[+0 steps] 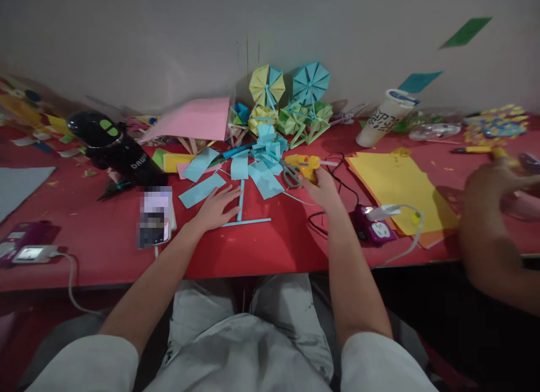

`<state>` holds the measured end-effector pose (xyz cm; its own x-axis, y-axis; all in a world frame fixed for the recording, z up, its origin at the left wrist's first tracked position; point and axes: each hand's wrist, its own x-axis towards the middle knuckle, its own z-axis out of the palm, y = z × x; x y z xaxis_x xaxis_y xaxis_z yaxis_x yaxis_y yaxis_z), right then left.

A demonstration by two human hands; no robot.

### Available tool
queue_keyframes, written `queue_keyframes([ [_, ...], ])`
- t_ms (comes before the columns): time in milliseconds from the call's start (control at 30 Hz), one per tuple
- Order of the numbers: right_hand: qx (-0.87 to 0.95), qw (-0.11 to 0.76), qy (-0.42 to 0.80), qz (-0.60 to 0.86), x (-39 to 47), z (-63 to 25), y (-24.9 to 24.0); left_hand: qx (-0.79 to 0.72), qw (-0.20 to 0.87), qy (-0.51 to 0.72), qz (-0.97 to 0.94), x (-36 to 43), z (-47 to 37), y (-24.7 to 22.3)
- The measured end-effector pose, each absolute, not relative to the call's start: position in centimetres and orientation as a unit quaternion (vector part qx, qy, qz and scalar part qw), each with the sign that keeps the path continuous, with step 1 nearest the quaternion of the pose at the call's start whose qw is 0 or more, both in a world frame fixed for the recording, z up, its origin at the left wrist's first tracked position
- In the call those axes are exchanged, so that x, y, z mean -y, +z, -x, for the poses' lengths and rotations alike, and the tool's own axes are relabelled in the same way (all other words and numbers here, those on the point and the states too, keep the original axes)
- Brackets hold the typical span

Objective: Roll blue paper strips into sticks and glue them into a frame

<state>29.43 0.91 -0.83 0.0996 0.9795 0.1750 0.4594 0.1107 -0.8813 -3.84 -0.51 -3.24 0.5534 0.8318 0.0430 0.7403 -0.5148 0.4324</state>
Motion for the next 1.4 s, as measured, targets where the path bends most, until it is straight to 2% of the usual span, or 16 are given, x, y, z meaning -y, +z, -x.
queue_keyframes([
  [133,0.62,0.386,0.385,0.565,-0.9,-26.6,-0.5,-0.46,0.185,0.122,-0.86,0.6,3.8,-3.2],
  [300,0.637,0.326,0.432,0.549,-0.5,-23.9,-0.9,-0.464,0.187,0.118,-0.858,0.6,3.7,-3.0],
  [733,0.662,0.277,0.396,0.573,-2.1,-21.3,-2.7,-0.471,0.184,0.119,-0.854,0.6,3.6,-3.1],
  [1100,0.706,0.229,0.309,0.595,-2.6,-21.1,-2.4,-0.472,0.182,0.127,-0.853,0.6,3.6,-3.2],
  [1400,0.708,0.22,0.314,0.593,-2.4,-20.8,-1.4,-0.472,0.188,0.123,-0.853,0.6,3.6,-3.1],
])
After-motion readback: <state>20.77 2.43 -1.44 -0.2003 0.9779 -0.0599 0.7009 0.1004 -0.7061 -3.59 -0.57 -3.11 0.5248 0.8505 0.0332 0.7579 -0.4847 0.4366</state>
